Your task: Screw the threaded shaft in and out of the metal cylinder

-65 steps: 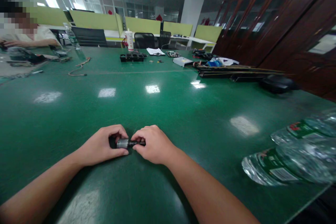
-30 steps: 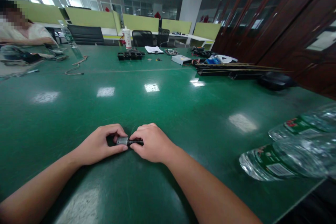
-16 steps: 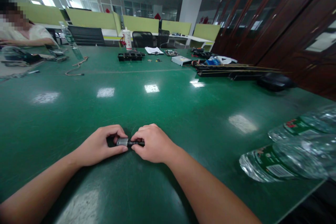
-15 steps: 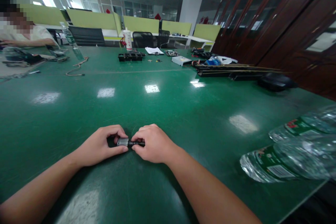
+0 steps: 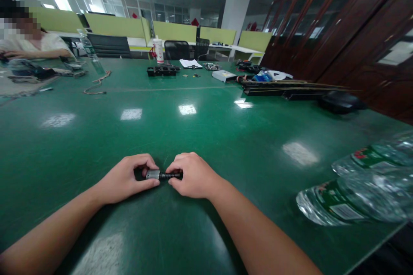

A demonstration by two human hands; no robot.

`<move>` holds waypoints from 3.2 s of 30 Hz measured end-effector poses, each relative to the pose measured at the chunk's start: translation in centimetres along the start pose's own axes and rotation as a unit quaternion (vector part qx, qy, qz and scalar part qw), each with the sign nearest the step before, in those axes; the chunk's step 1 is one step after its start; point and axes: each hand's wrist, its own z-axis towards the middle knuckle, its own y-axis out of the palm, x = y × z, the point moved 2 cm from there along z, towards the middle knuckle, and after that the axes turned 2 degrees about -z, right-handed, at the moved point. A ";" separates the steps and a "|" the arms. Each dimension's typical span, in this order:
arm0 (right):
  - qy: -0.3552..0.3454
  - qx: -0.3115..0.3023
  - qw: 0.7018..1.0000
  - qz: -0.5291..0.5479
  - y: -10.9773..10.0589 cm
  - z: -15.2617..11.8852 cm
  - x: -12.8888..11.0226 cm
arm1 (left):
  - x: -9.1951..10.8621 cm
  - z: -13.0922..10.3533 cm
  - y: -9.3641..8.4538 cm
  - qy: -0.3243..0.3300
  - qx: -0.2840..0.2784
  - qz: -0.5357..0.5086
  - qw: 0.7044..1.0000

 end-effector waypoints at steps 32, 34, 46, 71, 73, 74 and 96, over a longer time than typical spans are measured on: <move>0.049 -0.009 0.999 0.022 -0.9 -0.2 0.7 | 0.0 -0.1 0.0 0.001 0.008 -0.006 1.000; 0.051 -0.009 0.998 0.022 -0.9 -0.2 0.8 | 0.0 -0.1 0.0 0.002 0.009 -0.006 1.000; 0.103 -0.003 0.995 0.010 -2.1 -0.8 2.7 | 0.0 -0.1 0.0 -0.010 0.010 -0.006 1.000; 0.028 0.017 0.998 0.055 0.5 0.3 0.1 | -0.4 0.0 0.2 -0.009 -0.001 -0.009 1.000; 0.033 0.024 0.997 0.061 0.8 0.3 0.1 | -0.4 0.0 0.2 -0.012 0.001 -0.007 1.000; 0.035 0.026 0.997 0.064 0.8 0.3 0.1 | -0.5 0.0 0.2 -0.013 0.001 -0.004 1.000; 0.012 0.022 0.999 0.032 0.7 0.3 -0.2 | -0.4 0.1 0.2 -0.012 -0.012 -0.003 1.000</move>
